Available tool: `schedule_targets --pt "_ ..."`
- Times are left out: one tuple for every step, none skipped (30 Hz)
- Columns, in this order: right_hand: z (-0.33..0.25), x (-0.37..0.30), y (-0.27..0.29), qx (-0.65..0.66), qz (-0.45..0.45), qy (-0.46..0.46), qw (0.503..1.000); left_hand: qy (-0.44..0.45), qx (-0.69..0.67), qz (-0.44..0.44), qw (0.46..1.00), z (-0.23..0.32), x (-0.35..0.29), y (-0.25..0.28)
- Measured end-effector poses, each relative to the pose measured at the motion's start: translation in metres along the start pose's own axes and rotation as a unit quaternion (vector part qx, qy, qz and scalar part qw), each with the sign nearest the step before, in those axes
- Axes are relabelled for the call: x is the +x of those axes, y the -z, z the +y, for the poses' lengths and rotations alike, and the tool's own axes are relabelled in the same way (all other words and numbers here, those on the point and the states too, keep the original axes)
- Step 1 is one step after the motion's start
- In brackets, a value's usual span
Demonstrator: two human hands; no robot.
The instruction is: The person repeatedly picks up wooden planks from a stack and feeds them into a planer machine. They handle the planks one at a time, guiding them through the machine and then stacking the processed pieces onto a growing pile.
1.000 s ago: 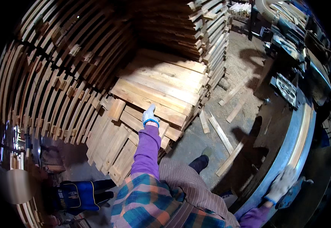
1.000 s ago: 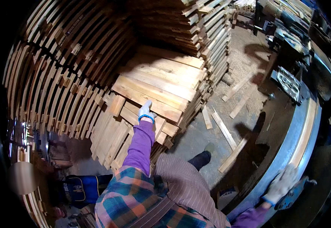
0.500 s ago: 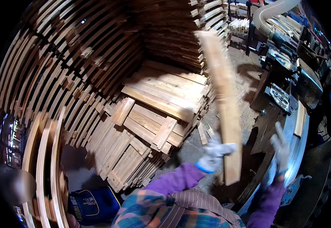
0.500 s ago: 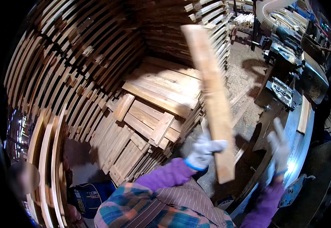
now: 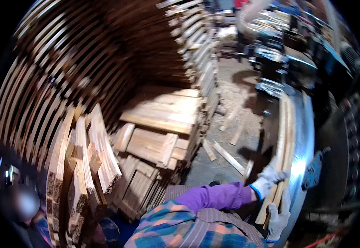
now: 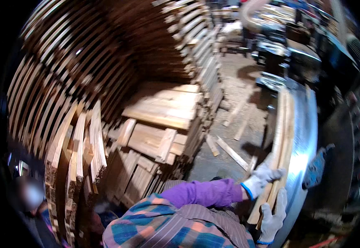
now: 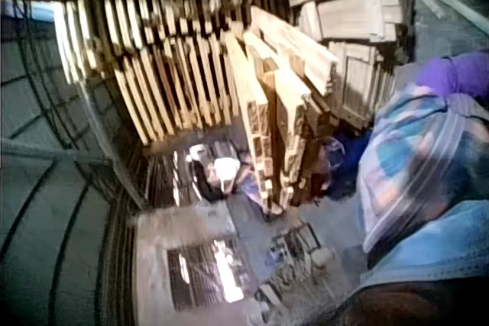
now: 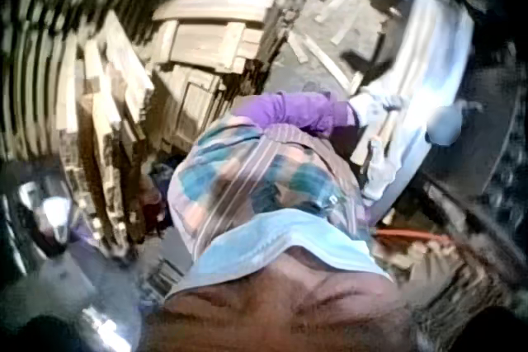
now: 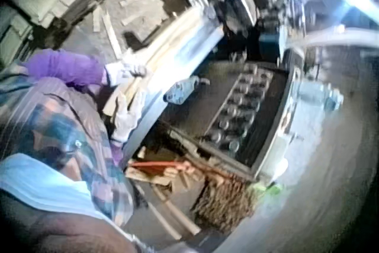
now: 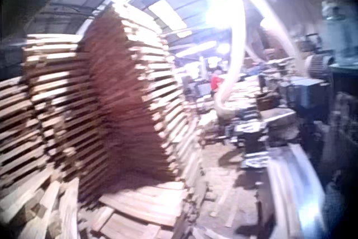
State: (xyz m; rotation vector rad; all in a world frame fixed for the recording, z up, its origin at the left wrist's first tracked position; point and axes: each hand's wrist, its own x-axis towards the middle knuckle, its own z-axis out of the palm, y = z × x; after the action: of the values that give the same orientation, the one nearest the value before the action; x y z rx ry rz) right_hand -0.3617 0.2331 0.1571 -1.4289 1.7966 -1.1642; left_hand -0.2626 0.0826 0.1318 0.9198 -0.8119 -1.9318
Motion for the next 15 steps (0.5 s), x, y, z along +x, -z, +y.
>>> schedule_targets --pt "0.006 -0.009 -0.002 -0.073 0.006 -0.003 0.997 -0.009 -0.030 0.014 0.999 -0.021 0.011 0.014" --pt "0.019 -0.016 -0.003 -0.152 0.008 -0.010 0.988 -0.014 -0.040 0.019 0.999 -0.021 0.010 0.019" --pt "0.017 -0.018 -0.009 -0.189 0.021 -0.043 0.981 -0.022 -0.048 0.025 0.998 -0.019 0.006 0.024" --pt "0.021 -0.016 -0.014 -0.266 0.030 -0.039 0.963 -0.028 -0.054 0.028 0.998 -0.017 0.001 0.025" --pt "0.025 -0.011 -0.024 -0.358 0.049 -0.027 0.932 0.022 0.015 0.058 0.998 -0.011 0.001 0.028" --pt "0.029 -0.006 -0.030 -0.447 0.075 -0.024 0.891 0.070 0.083 0.091 0.990 -0.007 0.004 0.029" --pt "0.036 -0.002 -0.039 -0.500 0.088 -0.017 0.861 0.020 0.033 0.065 0.997 -0.014 0.006 0.031" --pt "0.048 -0.008 -0.041 -0.524 0.086 -0.028 0.847 -0.003 0.018 0.044 0.999 -0.017 0.007 0.036" --pt "0.065 -0.018 -0.038 -0.540 0.079 -0.048 0.837 0.000 0.019 0.022 1.000 -0.024 0.010 0.035" --pt "0.082 -0.024 -0.039 -0.542 0.056 -0.059 0.836 0.000 0.020 0.014 1.000 -0.026 0.007 0.043" --pt "0.102 -0.032 -0.036 -0.549 0.044 -0.088 0.830 0.014 0.021 -0.012 1.000 -0.031 0.008 0.043" --pt "0.123 -0.041 -0.033 -0.555 0.023 -0.110 0.824 0.028 0.021 -0.028 0.999 -0.033 0.004 0.049" --pt "0.142 -0.052 -0.029 -0.567 0.004 -0.138 0.812 0.047 0.022 -0.050 0.997 -0.034 0.000 0.051" --pt "0.163 -0.053 -0.030 -0.580 -0.035 -0.151 0.800 0.056 0.020 -0.053 0.997 -0.032 -0.006 0.059" --pt "0.182 -0.051 -0.029 -0.595 -0.073 -0.166 0.783 0.063 0.020 -0.059 0.996 -0.030 -0.008 0.063"
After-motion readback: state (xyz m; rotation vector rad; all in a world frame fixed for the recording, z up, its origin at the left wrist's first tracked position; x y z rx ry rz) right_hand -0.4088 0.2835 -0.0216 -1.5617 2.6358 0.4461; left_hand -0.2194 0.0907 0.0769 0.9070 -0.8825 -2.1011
